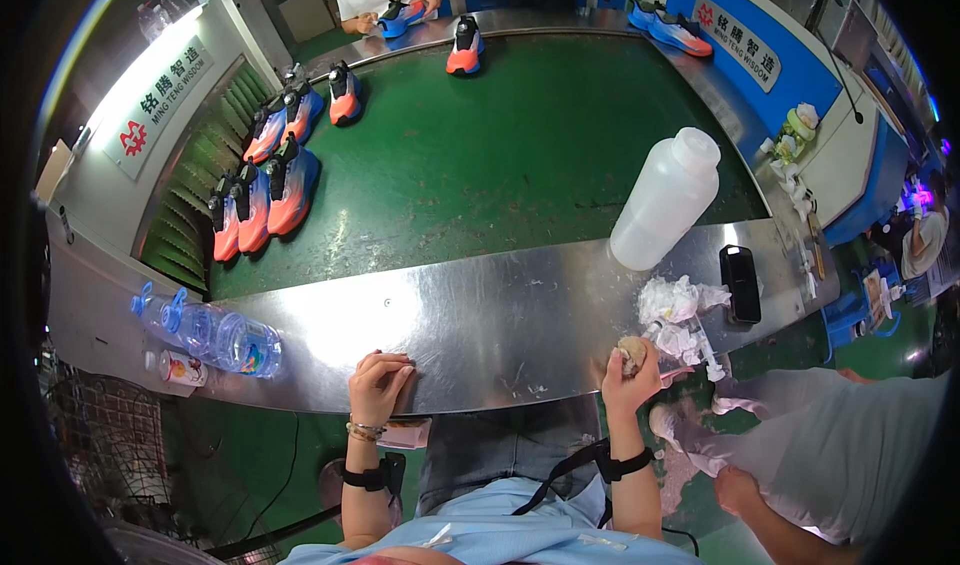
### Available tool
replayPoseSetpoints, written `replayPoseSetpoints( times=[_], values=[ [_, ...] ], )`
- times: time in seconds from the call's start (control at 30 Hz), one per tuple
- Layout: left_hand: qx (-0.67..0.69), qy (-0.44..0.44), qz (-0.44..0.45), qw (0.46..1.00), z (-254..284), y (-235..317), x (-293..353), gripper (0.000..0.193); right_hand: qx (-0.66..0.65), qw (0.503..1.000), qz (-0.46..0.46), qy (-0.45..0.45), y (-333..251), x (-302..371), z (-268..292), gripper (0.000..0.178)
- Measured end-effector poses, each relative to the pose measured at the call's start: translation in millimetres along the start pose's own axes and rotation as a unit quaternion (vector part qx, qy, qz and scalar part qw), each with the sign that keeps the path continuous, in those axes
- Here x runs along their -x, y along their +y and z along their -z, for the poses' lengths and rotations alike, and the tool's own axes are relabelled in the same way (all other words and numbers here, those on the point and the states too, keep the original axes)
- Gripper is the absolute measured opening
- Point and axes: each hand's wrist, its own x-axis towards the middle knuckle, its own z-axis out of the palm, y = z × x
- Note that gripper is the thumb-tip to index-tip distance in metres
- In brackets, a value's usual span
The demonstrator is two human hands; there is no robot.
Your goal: Applying glue or liquid adhesive to the edges of shoe soles using a syringe and sponge applicator.
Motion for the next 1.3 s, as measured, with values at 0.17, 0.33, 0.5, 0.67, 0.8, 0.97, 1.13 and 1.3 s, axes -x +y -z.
replayPoseSetpoints(
  times=[0.17, 0.33, 0.5, 0.67, 0.8, 0.97, 1.13, 1.3],
  values=[
    [-0.009, 0.004, -0.001, 1.000, 0.8, 0.0, 0.5, 0.007, -0.015, 1.000, -0.014, -0.011, -2.1, 0.9, -0.3, 0.030],
    [-0.006, 0.002, -0.007, 1.000, 0.2, -2.0, 0.7, 0.007, -0.016, 1.000, -0.016, -0.008, 1.3, 1.9, -0.2, 0.031],
    [-0.005, 0.004, -0.010, 1.000, 0.3, -1.2, 0.3, 0.008, -0.012, 1.000, -0.014, -0.007, 4.0, 2.2, -0.7, 0.033],
    [-0.008, 0.006, -0.009, 1.000, 0.1, -0.6, -0.1, 0.007, 0.003, 1.000, -0.008, -0.008, 4.8, 2.5, -0.2, 0.032],
    [-0.006, 0.000, -0.005, 1.000, 1.2, -1.7, 1.8, 0.007, 0.009, 1.000, 0.001, -0.008, 0.7, 1.7, 0.1, 0.032],
    [-0.007, 0.002, 0.000, 1.000, 0.3, -3.9, 3.2, 0.012, -0.001, 1.000, -0.009, -0.009, 2.0, 3.0, 0.3, 0.030],
    [0.008, 0.006, 0.010, 1.000, -3.0, -6.1, 2.7, 0.012, -0.010, 1.000, -0.013, -0.009, 0.1, 1.4, 0.3, 0.029],
    [0.007, 0.011, 0.016, 1.000, -3.0, -6.8, 2.1, 0.011, -0.008, 1.000, -0.006, -0.002, 3.8, 0.8, -2.5, 0.029]
  ],
)
